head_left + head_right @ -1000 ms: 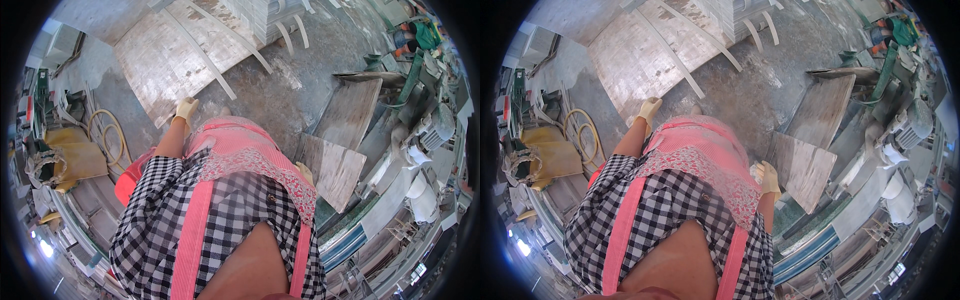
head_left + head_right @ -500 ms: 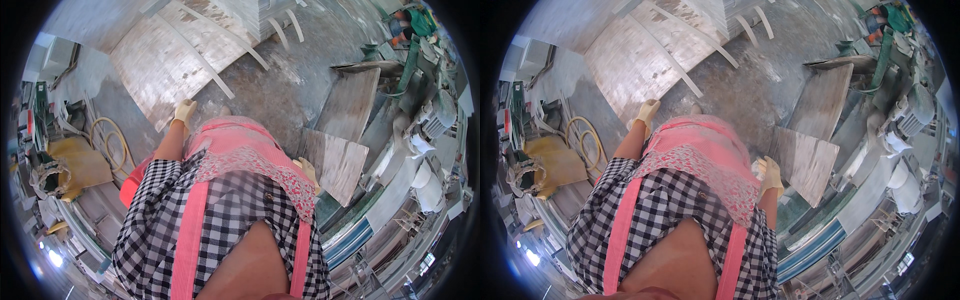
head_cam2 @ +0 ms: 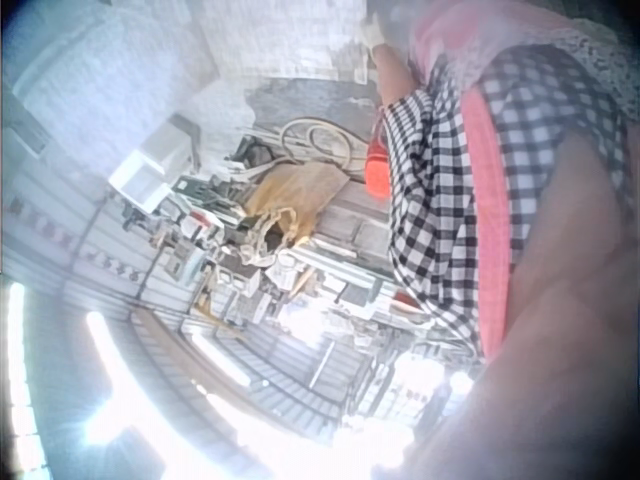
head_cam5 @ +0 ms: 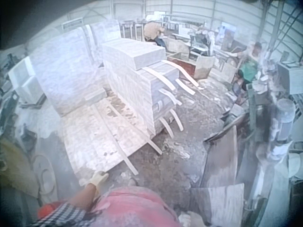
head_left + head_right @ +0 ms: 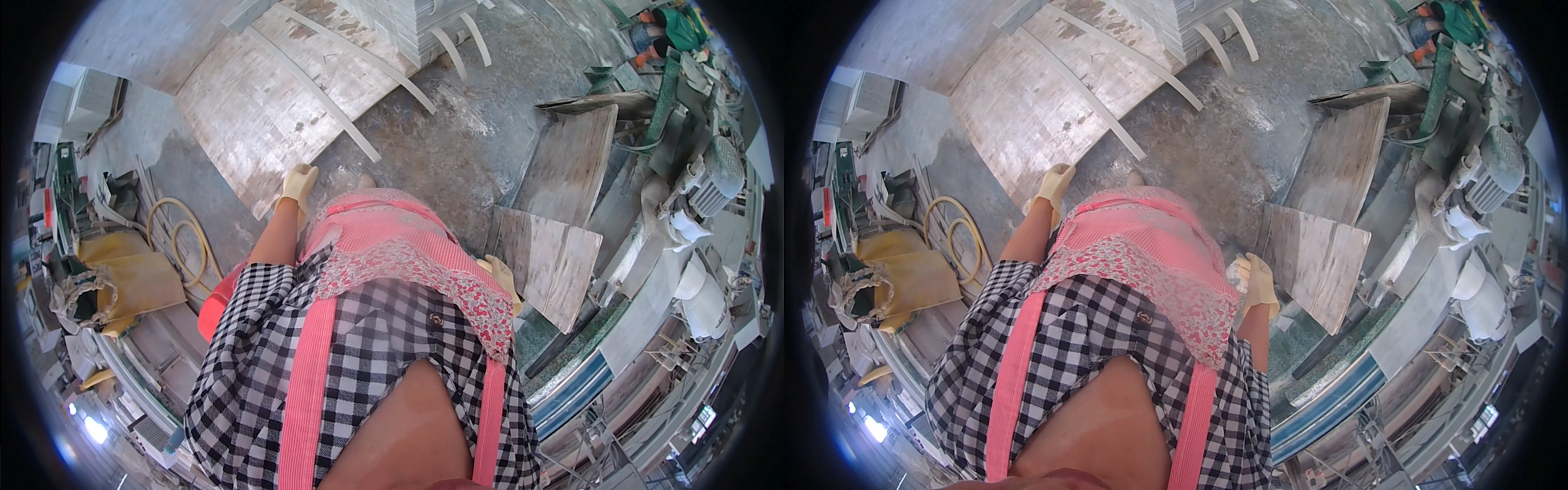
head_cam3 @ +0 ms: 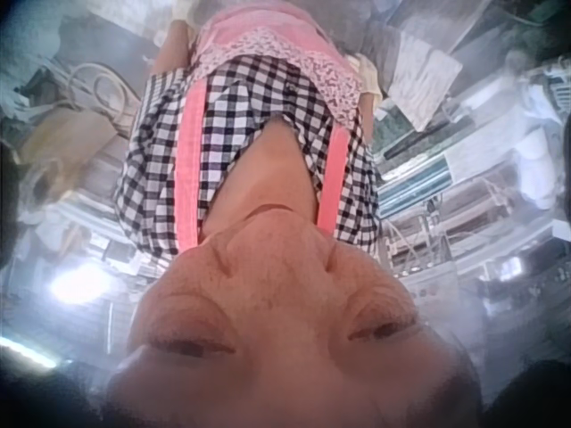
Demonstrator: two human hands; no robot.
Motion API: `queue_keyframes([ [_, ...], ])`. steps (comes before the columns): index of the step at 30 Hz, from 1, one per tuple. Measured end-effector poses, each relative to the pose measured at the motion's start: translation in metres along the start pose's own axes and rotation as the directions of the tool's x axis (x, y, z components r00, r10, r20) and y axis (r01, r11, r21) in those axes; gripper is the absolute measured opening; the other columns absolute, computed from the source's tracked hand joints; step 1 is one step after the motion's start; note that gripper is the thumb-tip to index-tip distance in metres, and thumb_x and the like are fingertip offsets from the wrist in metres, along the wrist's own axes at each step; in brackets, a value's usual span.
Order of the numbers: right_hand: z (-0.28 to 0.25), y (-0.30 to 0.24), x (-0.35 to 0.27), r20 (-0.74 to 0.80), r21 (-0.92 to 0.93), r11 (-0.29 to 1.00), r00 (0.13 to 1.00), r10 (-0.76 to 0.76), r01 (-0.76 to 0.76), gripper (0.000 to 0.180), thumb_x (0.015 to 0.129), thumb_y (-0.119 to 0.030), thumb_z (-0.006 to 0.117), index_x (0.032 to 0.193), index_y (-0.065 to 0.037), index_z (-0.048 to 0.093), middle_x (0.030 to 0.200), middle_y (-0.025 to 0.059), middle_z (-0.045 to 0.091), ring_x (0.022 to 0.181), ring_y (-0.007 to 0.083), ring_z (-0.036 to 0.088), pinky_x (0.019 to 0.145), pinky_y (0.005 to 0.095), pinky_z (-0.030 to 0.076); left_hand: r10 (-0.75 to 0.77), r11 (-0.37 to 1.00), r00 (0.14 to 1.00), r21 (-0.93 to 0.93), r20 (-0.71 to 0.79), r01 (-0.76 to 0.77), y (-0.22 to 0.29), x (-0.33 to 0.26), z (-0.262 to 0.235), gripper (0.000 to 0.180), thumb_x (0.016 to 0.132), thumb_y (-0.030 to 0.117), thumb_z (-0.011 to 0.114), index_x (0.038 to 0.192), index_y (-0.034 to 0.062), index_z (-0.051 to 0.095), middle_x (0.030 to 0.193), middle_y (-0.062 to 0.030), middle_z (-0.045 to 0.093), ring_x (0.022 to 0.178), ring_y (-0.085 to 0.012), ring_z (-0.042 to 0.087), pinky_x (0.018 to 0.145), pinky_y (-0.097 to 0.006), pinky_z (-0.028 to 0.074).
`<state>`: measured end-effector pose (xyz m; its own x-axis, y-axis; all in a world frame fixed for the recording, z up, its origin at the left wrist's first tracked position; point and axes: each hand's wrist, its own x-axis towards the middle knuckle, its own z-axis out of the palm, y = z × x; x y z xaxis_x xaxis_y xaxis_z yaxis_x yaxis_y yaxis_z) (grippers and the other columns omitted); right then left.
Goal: The person picks up rectangular stone tiles from a conveyor belt and stacks them on a wooden pallet. They handle each tile with gloved hands, aligning them in a neat pile.
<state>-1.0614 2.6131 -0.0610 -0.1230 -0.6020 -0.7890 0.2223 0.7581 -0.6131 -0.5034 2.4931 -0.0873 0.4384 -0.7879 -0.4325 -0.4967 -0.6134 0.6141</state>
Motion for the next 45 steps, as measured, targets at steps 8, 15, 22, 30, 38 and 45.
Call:
queue_keyframes([
  [8,0.003,-0.006,0.000,-0.008,-0.023,1.000,1.000,0.006,-0.006,0.040,0.101,-0.029,0.048,0.125,0.001,0.056,0.107,0.0120,0.070,0.089,0.0156,0.066,0.079,0.0268,0.051,0.010,1.000,1.000,-0.029,-0.011,-0.010,-0.006,0.001,0.002,0.042,0.083,0.037,0.065,0.101,-0.0007,0.069,0.083,-0.0065,0.068,0.073,-0.0144,0.062,0.065,-0.030,0.049],
  [15,0.005,-0.008,-0.005,-0.027,-0.045,0.999,1.000,0.008,-0.010,0.042,0.101,-0.031,0.048,0.126,0.001,0.056,0.108,0.0113,0.070,0.092,0.0166,0.065,0.083,0.0284,0.050,-0.029,0.999,1.000,-0.036,0.009,0.029,-0.008,0.002,0.002,0.044,0.079,0.039,0.063,0.101,0.0023,0.070,0.090,-0.0097,0.070,0.084,-0.0199,0.065,0.075,-0.032,0.050],
  [22,0.003,-0.005,-0.001,-0.033,-0.007,1.000,0.999,0.021,-0.021,0.040,0.099,-0.030,0.050,0.125,0.000,0.058,0.106,0.0109,0.070,0.091,0.0158,0.065,0.080,0.0264,0.050,-0.064,0.997,0.998,-0.046,0.020,0.065,0.000,-0.001,0.001,0.043,0.077,0.040,0.064,0.102,0.0052,0.071,0.093,-0.0109,0.072,0.089,-0.0221,0.068,0.080,-0.034,0.051],
  [30,0.001,0.001,0.005,-0.032,-0.006,1.000,0.999,0.014,-0.014,0.039,0.099,-0.030,0.050,0.124,0.000,0.059,0.106,0.0100,0.070,0.089,0.0152,0.065,0.079,0.0260,0.050,-0.018,0.999,1.000,-0.030,0.003,0.018,-0.002,0.001,0.004,0.045,0.079,0.041,0.063,0.102,0.0040,0.071,0.095,-0.0125,0.072,0.090,-0.0226,0.068,0.081,-0.034,0.051],
  [38,0.002,-0.002,0.003,-0.039,-0.015,1.000,0.999,0.015,-0.015,0.039,0.099,-0.030,0.051,0.123,0.000,0.060,0.105,0.0097,0.070,0.088,0.0152,0.065,0.079,0.0265,0.050,-0.037,0.998,0.999,-0.042,0.004,0.037,-0.003,0.004,0.007,0.044,0.079,0.041,0.064,0.101,0.0035,0.071,0.093,-0.0118,0.072,0.089,-0.0211,0.068,0.080,-0.033,0.051],
  [45,0.006,-0.009,0.000,-0.034,-0.010,1.000,0.999,0.023,-0.023,0.040,0.100,-0.029,0.049,0.125,0.000,0.058,0.106,0.0100,0.070,0.087,0.0146,0.065,0.078,0.0265,0.050,-0.076,0.996,0.996,-0.045,0.038,0.078,0.001,0.002,0.006,0.042,0.079,0.040,0.063,0.101,0.0046,0.072,0.092,-0.0106,0.072,0.086,-0.0197,0.068,0.077,-0.033,0.051],
])
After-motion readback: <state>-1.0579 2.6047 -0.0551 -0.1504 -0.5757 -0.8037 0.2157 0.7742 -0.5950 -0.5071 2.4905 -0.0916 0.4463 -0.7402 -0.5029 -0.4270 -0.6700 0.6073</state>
